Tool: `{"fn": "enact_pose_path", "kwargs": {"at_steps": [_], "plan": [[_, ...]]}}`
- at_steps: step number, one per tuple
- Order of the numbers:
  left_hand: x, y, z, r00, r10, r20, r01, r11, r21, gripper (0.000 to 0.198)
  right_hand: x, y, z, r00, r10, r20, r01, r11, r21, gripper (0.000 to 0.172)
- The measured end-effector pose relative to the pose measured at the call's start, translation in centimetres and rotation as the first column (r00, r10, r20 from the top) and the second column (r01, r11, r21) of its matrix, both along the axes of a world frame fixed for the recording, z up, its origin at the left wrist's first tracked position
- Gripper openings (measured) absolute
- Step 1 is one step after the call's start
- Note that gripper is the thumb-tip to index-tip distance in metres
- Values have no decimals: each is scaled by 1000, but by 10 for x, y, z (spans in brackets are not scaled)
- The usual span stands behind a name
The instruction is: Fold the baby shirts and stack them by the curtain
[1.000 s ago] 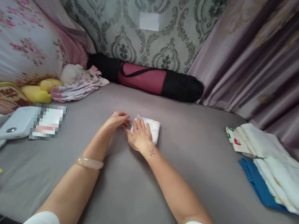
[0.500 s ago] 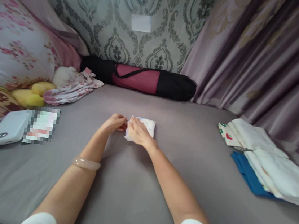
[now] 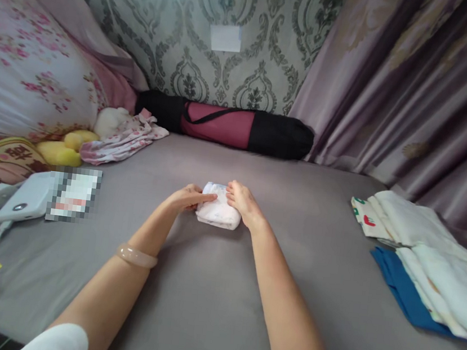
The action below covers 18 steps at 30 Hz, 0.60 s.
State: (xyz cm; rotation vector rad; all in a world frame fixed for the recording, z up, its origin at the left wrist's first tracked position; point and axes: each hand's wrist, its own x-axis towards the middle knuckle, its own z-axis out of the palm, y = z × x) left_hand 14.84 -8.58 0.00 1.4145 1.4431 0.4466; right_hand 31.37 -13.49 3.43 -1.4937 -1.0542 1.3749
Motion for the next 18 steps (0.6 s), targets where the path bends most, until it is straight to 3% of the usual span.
{"fn": "enact_pose_path", "kwargs": {"at_steps": [6, 12, 18], "plan": [[9, -4, 4, 978, 41, 205, -44, 999, 9, 14, 12, -5, 9, 999, -49, 8, 49, 998, -47, 49], [17, -9, 17, 972, 65, 228, -64, 998, -11, 21, 14, -9, 16, 998, -46, 34, 48, 997, -57, 45], [16, -6, 9, 971, 76, 226, -65, 996, -56, 27, 15, -9, 14, 997, -35, 69, 39, 998, -58, 46]]}}
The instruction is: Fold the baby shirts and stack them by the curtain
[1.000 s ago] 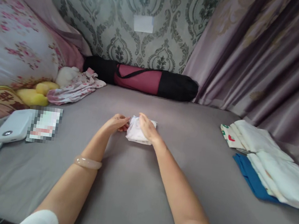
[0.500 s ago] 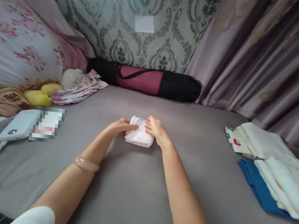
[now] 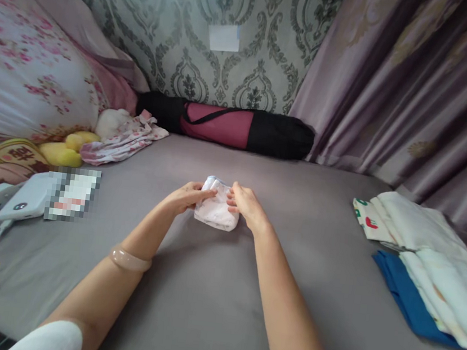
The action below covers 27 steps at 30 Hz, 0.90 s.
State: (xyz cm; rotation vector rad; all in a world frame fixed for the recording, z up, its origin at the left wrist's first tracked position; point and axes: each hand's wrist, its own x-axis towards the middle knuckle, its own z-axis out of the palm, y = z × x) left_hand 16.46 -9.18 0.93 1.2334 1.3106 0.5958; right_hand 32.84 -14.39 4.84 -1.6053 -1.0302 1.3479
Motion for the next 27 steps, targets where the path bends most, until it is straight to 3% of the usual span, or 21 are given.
{"fn": "enact_pose_path", "kwargs": {"at_steps": [4, 7, 10, 12, 14, 19, 24, 27], "plan": [[-7, 6, -9, 997, 11, 71, -3, 995, -104, 40, 1, 1, -6, 998, 37, 54, -38, 999, 25, 45], [-11, 8, -10, 991, 3, 135, 16, 989, -146, 45, 2, 1, -11, 961, 131, 245, -158, 983, 94, 37], [-12, 8, -11, 988, 16, 153, 10, 986, -164, 42, -1, -1, -17, 815, 101, 571, -270, 937, 220, 31], [-11, 8, -12, 987, 12, 158, 11, 989, -145, 39, -8, -2, -23, 688, 16, 725, -338, 891, 302, 37], [-11, 8, -13, 992, 13, 124, -1, 996, -95, 38, -17, -5, -33, 574, 7, 819, -424, 858, 291, 45], [-13, 6, -9, 998, 62, -13, -62, 998, -9, 34, -33, -9, -63, 374, 76, 924, -471, 874, 118, 56], [-20, 4, -3, 999, -25, -31, 23, 998, -52, 33, -33, -9, -62, 338, 84, 938, -470, 878, 90, 56], [-21, 6, -4, 998, -58, -9, 57, 996, -75, 36, -36, -12, -56, 340, 24, 940, -479, 865, 151, 53]]}}
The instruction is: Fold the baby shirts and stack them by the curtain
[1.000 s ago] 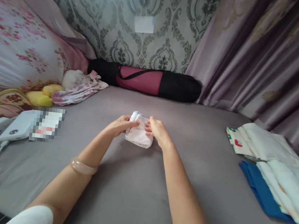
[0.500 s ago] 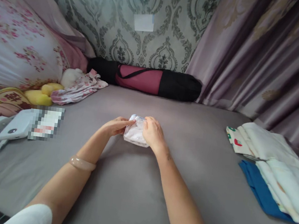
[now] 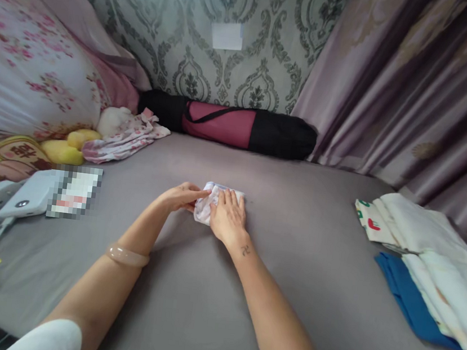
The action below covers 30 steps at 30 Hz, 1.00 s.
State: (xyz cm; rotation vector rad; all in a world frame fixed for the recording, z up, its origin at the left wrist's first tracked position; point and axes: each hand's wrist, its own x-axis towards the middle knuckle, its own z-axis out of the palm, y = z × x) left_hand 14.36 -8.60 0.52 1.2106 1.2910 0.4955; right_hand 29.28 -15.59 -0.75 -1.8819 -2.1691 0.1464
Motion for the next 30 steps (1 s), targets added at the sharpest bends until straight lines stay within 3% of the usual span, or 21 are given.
{"fn": "enact_pose_path", "kwargs": {"at_steps": [3, 10, 14, 19, 26, 28, 30], "plan": [[1, 1, -3, 999, -6, 40, 7, 1000, -19, 36, -6, -4, 0, 998, 59, 2, -59, 997, 55, 49], [4, 1, -5, 994, 56, 90, -48, 995, -90, 26, -5, -1, -6, 992, 103, -70, -102, 995, 25, 45], [7, 0, -4, 978, 92, 188, -60, 984, -166, 24, 3, 5, 4, 976, 108, -190, -109, 994, 10, 37], [12, -2, 2, 947, 117, 300, -48, 972, -229, 23, 12, 6, 23, 961, 9, -275, 6, 999, 54, 31], [23, -13, 23, 939, 89, 331, -80, 996, -42, 25, 22, 6, 41, 864, -57, -501, 65, 998, -2, 30], [25, -18, 32, 962, 69, 265, -92, 993, 75, 25, 21, 4, 48, 773, -68, -631, 42, 998, -56, 33], [26, -23, 39, 983, 63, 175, -104, 967, 232, 24, 18, 1, 55, 609, -103, -786, -20, 989, -145, 42]]}}
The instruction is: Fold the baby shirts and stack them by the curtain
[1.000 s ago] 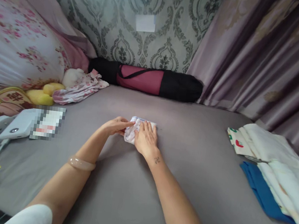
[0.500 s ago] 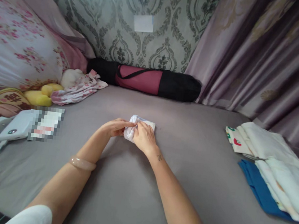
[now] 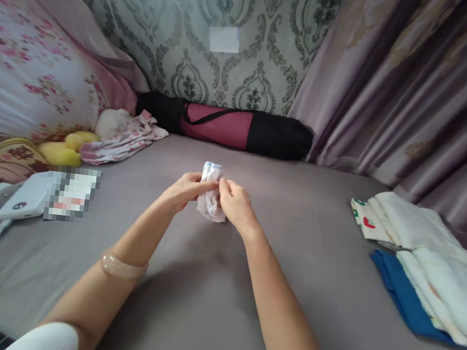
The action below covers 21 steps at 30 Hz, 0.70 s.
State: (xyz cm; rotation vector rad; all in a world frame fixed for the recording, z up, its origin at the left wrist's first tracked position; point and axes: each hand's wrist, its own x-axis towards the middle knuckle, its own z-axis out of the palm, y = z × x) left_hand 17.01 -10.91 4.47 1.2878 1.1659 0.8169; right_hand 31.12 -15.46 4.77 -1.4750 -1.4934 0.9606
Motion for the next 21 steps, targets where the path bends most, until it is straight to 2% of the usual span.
{"fn": "enact_pose_path", "kwargs": {"at_steps": [2, 4, 6, 9, 12, 14, 17, 19, 21], "plan": [[1, -5, 6, 993, 43, -112, -25, 987, 159, 28, -2, -1, 6, 971, 28, -238, -47, 996, -77, 53], [2, -10, 10, 974, 74, -216, -13, 962, 271, 35, -1, 1, 7, 916, 16, -401, -73, 989, -128, 61], [4, -15, 12, 960, 48, -275, 40, 951, 308, 40, 3, 6, 3, 874, -30, -484, -68, 980, -184, 67], [11, -20, 10, 962, -51, -268, 127, 953, 274, 36, 12, 17, -13, 852, -122, -509, -35, 957, -288, 68], [19, -20, 1, 964, -194, -180, 226, 958, 177, 26, 22, 25, -34, 875, -235, -424, 76, 930, -359, 44], [22, -16, -8, 963, -243, -115, 257, 958, 126, 21, 28, 28, -45, 898, -282, -338, 146, 915, -375, 29], [21, -6, -21, 977, -161, -137, 179, 975, 132, 19, 37, 28, -51, 958, -232, -171, 163, 925, -343, 22], [16, 0, -27, 969, -51, -244, 103, 973, 208, 20, 44, 28, -52, 981, -191, 21, 189, 935, -302, 19], [10, 5, -29, 928, 35, -371, 79, 955, 287, 23, 54, 29, -52, 954, -197, 224, 250, 938, -240, 17]]}}
